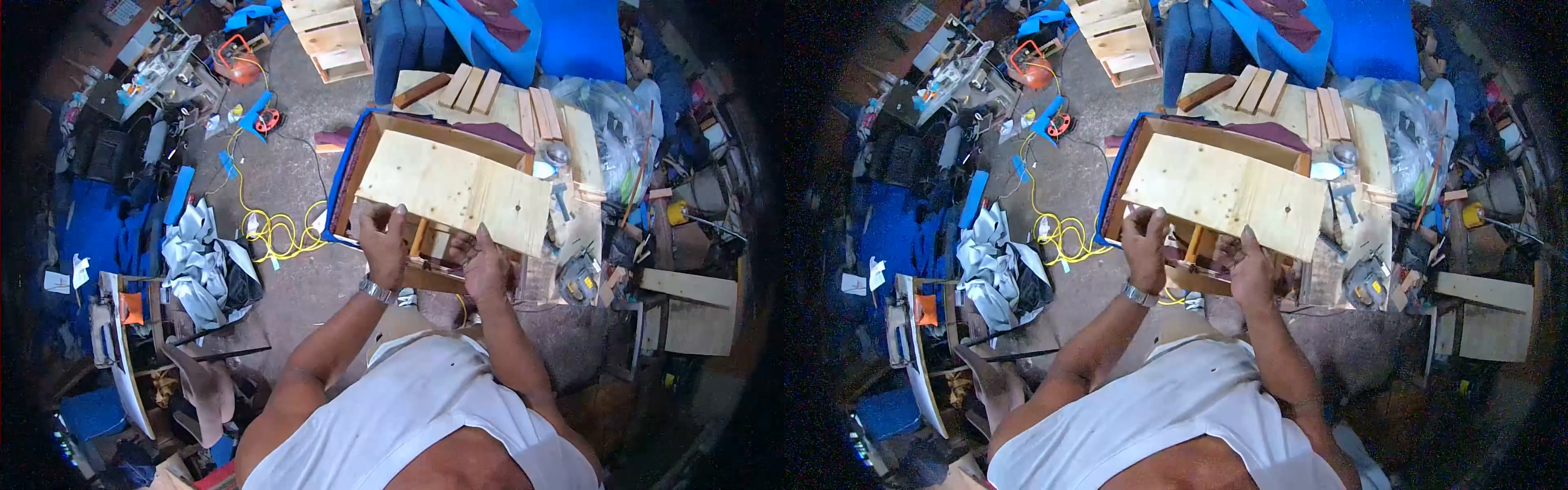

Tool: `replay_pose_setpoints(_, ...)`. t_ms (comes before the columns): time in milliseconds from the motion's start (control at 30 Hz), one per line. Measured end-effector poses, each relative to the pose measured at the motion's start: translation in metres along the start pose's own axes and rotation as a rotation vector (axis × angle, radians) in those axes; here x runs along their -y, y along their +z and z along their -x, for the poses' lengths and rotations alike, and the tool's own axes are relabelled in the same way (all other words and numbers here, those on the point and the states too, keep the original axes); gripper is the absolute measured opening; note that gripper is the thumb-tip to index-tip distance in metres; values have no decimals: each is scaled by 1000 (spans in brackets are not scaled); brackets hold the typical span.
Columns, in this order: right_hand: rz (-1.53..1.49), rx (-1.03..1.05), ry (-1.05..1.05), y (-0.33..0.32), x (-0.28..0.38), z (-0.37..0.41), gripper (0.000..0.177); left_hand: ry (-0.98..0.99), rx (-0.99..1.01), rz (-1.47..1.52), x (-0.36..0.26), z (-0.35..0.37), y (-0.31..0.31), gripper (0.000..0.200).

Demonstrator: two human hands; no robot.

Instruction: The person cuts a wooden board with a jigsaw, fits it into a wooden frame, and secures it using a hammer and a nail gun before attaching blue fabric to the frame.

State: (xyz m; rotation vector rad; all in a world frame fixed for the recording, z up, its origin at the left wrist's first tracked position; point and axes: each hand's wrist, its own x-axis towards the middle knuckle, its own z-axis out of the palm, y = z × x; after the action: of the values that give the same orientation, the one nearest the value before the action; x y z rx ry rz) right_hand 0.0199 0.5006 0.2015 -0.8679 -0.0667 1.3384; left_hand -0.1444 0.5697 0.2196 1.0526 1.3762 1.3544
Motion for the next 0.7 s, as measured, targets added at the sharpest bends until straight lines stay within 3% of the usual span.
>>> replay_pose_setpoints(67, 16, -30, 27, 12, -2, -6, 28, -328, -104, 346, 4, -13, 4, 30)
replay_pose_setpoints(100, 38, -27, 36, 14, -3, -10, 28, -554, 35, 556, 10, -20, 0, 29)
replay_pose_setpoints(200, 43, -37, 71, 15, -11, -29, 27, -753, 292, 821, 51, -58, 8, 29)
replay_pose_setpoints(433, 100, -7, 92, 17, -20, -57, 29, -919, 404, 920, 68, -96, 23, 26)
replay_pose_setpoints(533, 82, 22, 104, 12, -19, -64, 30, -910, 259, 862, 56, -94, 34, 36)
replay_pose_setpoints(700, 72, 13, 103, 9, -19, -75, 29, -875, 309, 798, 69, -104, 37, 31)
